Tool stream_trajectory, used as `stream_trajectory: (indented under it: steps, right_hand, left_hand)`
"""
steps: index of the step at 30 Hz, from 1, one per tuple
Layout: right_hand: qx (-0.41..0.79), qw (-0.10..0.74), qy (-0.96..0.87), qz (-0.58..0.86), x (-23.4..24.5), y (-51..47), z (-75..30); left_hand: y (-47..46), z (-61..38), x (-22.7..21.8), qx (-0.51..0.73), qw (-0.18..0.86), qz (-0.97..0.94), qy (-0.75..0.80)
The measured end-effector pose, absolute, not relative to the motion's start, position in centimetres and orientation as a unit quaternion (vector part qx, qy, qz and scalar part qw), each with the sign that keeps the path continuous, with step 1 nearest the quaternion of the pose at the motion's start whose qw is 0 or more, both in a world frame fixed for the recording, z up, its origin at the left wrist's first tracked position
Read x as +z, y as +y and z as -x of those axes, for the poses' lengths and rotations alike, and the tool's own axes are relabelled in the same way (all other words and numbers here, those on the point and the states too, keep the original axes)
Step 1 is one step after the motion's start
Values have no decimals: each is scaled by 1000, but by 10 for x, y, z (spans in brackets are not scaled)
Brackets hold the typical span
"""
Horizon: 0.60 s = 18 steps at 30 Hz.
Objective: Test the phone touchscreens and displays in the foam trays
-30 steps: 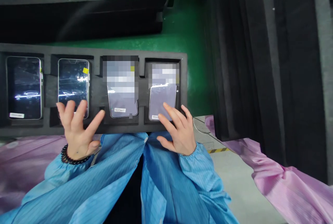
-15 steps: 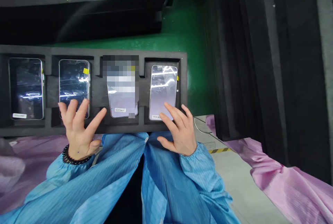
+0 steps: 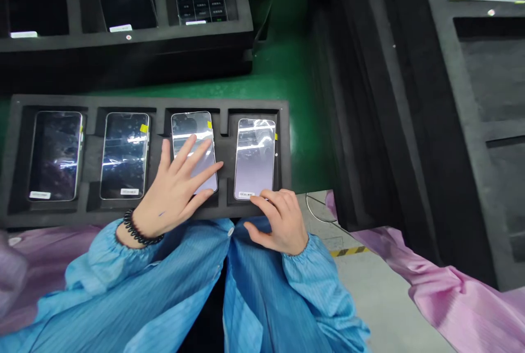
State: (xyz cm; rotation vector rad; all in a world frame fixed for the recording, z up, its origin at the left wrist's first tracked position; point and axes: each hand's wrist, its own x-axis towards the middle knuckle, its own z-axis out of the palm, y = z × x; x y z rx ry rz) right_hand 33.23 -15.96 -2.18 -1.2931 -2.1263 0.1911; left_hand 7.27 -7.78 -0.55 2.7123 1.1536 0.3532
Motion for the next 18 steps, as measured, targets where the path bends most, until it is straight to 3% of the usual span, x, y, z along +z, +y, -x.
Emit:
stream_trajectory:
  steps: [6,10,15,18]
  right_hand:
    - [68,303,-823,475,-21,-164,-337]
    - [44,309,-818,483,-27,-166,-337]
    - [36,292,-832,470,-30,-164,-338]
    - [32,237,-846,476,-27,-162,-337]
  left_hand:
    - [-92,-48,1,164,112,-891,409]
    - [-118,-14,-3,257,55,-847,462]
    - [-132,-1,-13,214,38,-874,434]
    - [-131,-4,-16,175,52,-875,448]
